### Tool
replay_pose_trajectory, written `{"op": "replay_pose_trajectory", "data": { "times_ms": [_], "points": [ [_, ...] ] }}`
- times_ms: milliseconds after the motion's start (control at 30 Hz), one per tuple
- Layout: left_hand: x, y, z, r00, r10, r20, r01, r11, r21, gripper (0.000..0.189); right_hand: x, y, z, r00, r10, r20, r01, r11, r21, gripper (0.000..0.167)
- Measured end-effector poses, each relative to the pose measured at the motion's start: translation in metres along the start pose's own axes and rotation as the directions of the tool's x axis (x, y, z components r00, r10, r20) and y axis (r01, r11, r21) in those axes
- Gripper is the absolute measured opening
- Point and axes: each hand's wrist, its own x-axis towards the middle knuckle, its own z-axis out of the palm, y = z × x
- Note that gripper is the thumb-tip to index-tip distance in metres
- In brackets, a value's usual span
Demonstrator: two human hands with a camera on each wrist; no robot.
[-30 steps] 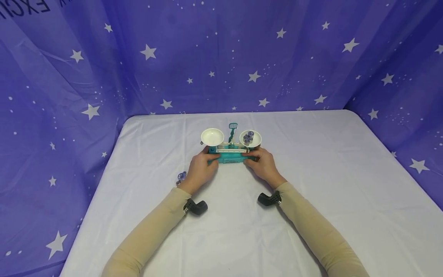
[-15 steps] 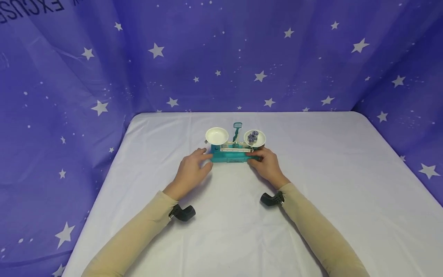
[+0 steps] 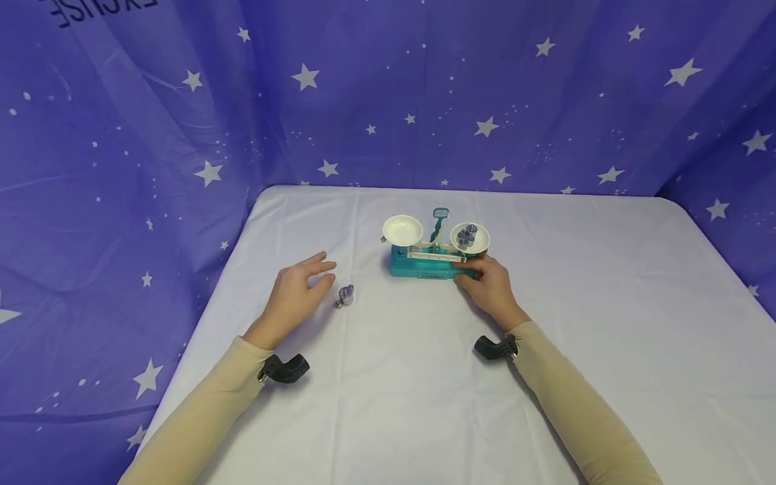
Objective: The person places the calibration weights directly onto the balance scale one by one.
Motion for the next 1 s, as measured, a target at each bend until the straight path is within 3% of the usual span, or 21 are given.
{"op": "replay_pose_trajectory", "data": {
  "times_ms": [267,500,1000],
  "points": [
    [-0.013,-0.014,0.001,1.000,-0.004,-0.024,0.004,1.000,-0.028,0.029,0.001,-0.001,0.000,1.000,0.009,0.012,-0.009,1.000,0.003,0.025],
    [-0.019,-0.018,0.013,0.998,0.049,-0.036,-0.052,0.996,-0.071,0.025,0.001,-0.002,0.000,1.000,0.017,0.022,-0.018,1.000,0.016,0.025],
    [-0.019,-0.017,0.028,0.997,0.075,-0.028,-0.076,0.996,-0.051,0.022,-0.001,-0.001,0.000,1.000,-0.001,0.009,0.001,1.000,0.013,0.024]
  ]
}}
